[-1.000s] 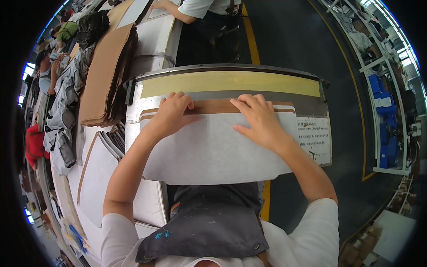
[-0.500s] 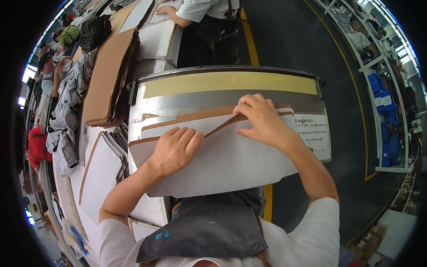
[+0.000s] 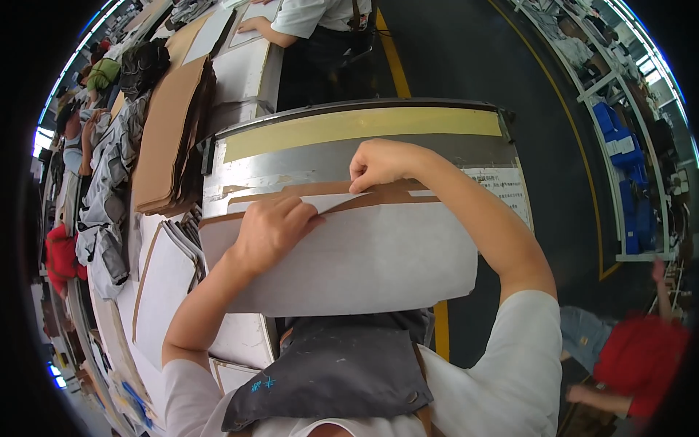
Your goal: The recorder is aligning and pressing together layers of material, possibly for shoe or bag manufacturing, at a factory workstation.
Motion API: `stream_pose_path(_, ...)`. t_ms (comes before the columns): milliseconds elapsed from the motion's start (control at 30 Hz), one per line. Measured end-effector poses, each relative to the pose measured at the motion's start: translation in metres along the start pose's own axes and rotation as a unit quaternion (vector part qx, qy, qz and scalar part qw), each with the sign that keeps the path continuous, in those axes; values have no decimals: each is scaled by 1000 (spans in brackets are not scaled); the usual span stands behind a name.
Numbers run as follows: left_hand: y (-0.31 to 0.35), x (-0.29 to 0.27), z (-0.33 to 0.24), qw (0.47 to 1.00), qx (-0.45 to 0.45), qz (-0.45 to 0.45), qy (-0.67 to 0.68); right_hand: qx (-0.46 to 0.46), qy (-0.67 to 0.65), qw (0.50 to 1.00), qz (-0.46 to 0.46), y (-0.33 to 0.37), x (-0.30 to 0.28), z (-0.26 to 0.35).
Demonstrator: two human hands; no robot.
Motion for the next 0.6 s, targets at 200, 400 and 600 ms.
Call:
stream_pose_path(200, 9, -41, -105, 981, 170, 43, -78, -17, 20, 999, -34, -6, -3, 8)
stream_pose_path(400, 22, -113, -152, 971, 235, 30, -16, -41, 74, 989, -117, 7, -19, 9)
stream_pose_path(600, -1, -166, -36, 990, -139, -17, -35, -203, -343, 917, 15, 101, -33, 37)
Point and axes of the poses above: each hand's wrist, its own y-axis away from the middle knuckle, its own x-axis out of the palm, z = x × y, the point moved 10 cm from there along -y, towards the middle knuckle, and after that the axes turned 4 degrees about y, right-handed, at the moved point
